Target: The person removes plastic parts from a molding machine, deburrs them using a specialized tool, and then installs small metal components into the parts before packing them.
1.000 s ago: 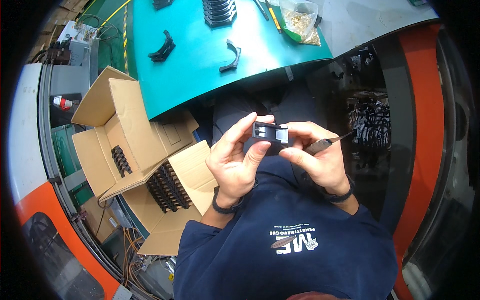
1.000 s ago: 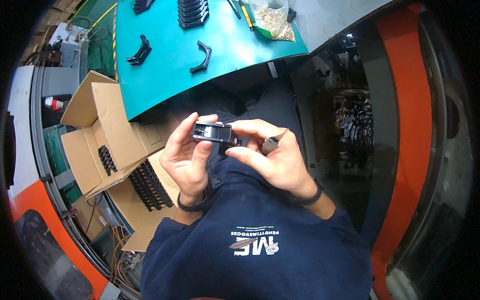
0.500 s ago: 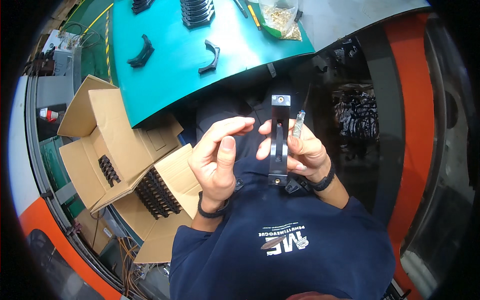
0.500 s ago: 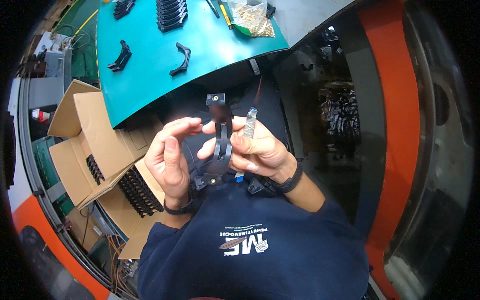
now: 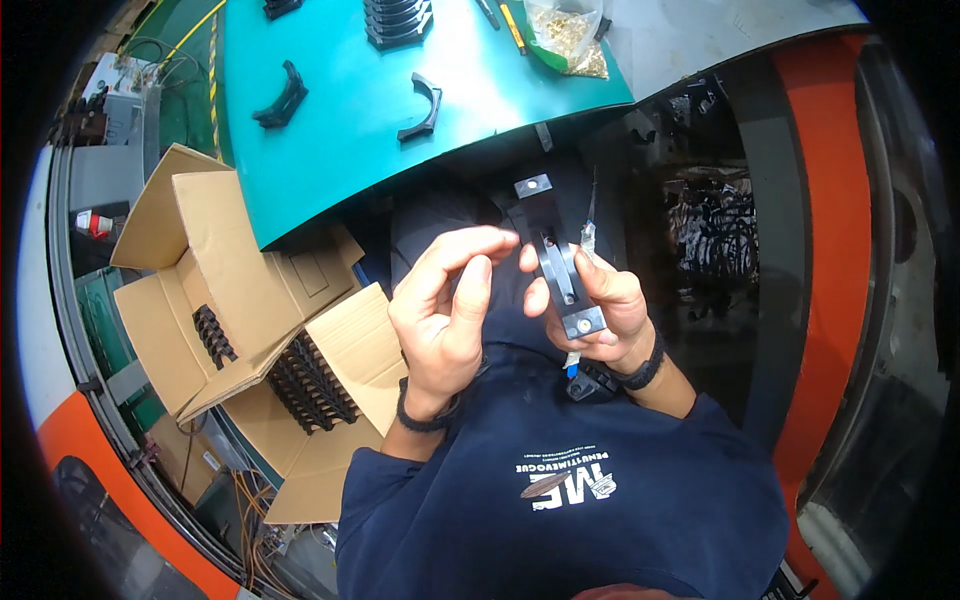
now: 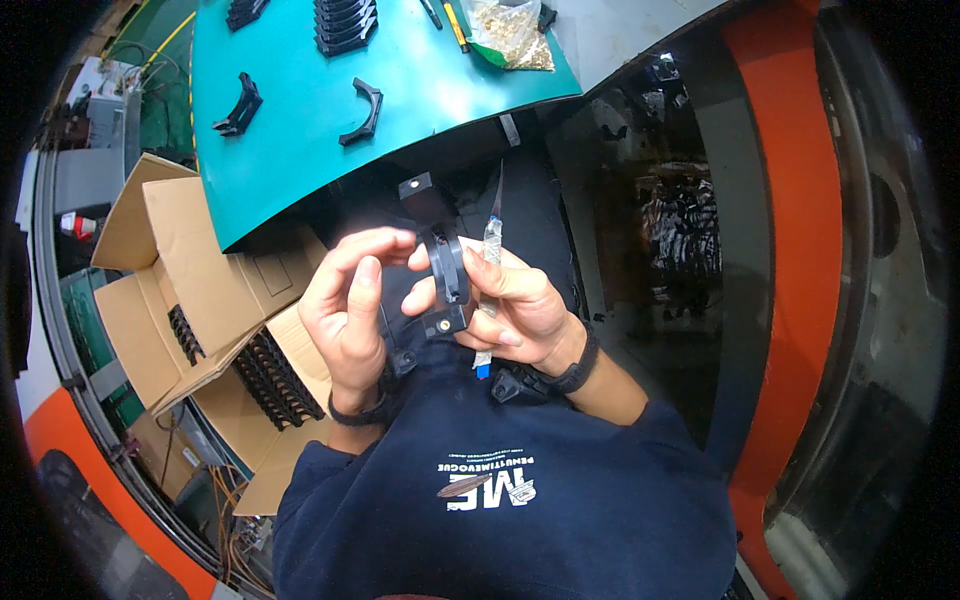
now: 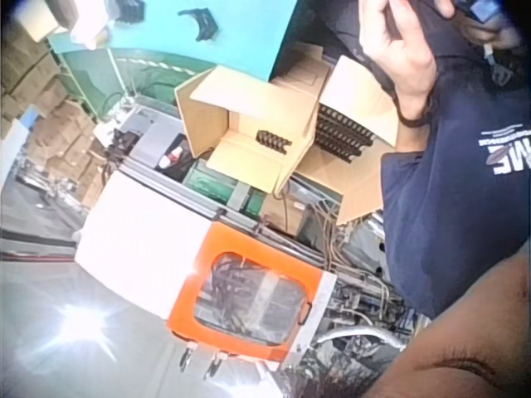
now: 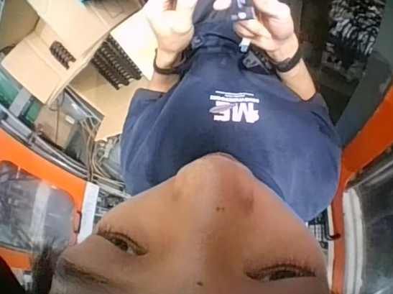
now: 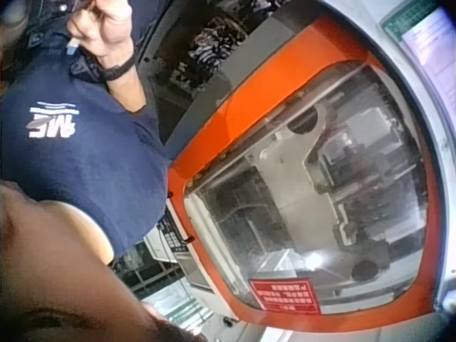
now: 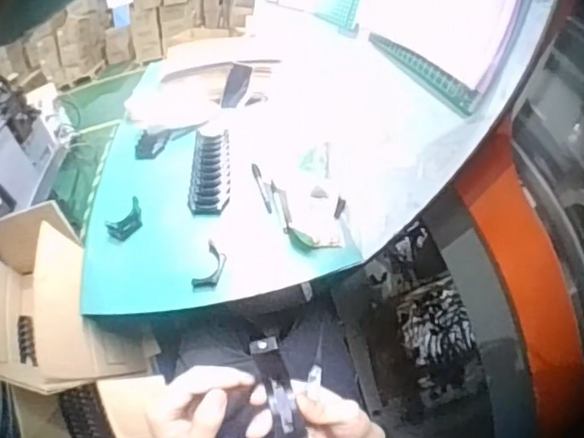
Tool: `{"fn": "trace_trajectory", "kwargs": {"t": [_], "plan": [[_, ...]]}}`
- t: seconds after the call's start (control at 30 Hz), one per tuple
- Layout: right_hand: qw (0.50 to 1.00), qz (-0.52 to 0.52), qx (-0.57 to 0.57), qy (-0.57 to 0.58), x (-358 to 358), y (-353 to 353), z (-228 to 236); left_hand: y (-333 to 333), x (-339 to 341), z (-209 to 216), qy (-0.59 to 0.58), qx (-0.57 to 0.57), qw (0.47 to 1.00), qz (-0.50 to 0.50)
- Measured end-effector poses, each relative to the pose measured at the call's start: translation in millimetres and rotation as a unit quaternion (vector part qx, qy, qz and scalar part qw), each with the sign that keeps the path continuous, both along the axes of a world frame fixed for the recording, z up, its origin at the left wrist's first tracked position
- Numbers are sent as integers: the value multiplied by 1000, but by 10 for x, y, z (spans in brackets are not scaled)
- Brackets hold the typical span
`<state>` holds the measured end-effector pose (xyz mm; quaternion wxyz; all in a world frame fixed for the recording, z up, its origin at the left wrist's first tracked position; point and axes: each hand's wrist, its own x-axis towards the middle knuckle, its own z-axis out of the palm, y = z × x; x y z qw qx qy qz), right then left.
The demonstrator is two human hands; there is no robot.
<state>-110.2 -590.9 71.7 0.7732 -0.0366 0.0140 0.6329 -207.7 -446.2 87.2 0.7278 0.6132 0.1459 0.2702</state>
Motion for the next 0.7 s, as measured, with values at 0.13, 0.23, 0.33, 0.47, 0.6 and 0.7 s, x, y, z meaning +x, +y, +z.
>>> {"fn": "trace_trajectory", "kwargs": {"t": [0.13, 0.23, 0.33, 0.47, 0.6, 0.7], "plan": [[999, 26, 11, 22, -36, 31, 32, 14, 126, 67, -22, -61, 998, -6], [999, 44, -1, 31, -63, 3, 20, 115, 90, 34, -36, -122, 985, -120], [998, 54, -22, 12, -59, -13, 81, 93, 60, 9, -49, -108, 987, -105], [991, 34, -63, -111, -7, 8, 164, 49, 61, -137, -132, -108, 983, -67], [918, -104, -213, -317, 15, -21, 253, 21, 37, -199, -147, -135, 979, -33], [899, -159, -169, -372, 50, -42, 312, 22, 51, -189, -150, -141, 978, -19]]}}
